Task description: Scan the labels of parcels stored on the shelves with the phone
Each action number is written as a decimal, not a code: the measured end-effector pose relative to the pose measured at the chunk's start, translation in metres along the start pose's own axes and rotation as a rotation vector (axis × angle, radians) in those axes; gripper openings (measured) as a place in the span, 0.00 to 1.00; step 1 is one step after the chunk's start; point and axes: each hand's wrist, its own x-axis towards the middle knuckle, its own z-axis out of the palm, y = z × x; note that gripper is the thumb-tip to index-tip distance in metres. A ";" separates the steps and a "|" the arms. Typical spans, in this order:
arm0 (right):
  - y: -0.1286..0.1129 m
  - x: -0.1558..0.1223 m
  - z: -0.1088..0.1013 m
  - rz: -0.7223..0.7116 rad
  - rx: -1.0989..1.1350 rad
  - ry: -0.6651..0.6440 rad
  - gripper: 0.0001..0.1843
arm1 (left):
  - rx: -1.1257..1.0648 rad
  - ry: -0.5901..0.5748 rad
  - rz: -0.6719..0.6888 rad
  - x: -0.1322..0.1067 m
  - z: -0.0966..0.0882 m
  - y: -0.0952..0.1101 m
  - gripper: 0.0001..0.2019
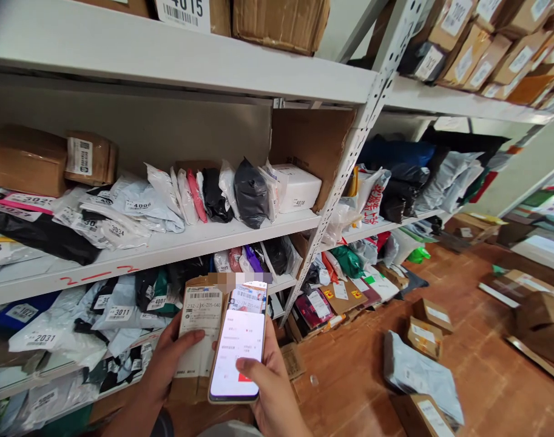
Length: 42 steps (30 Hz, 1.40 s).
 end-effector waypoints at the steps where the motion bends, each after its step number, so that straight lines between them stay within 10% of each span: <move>1: 0.000 0.001 0.001 -0.011 -0.013 -0.010 0.45 | 0.016 0.012 0.027 0.001 -0.001 -0.001 0.35; 42: 0.004 0.022 -0.001 -0.038 0.073 0.045 0.47 | 0.119 -0.067 -0.004 0.016 -0.014 -0.003 0.45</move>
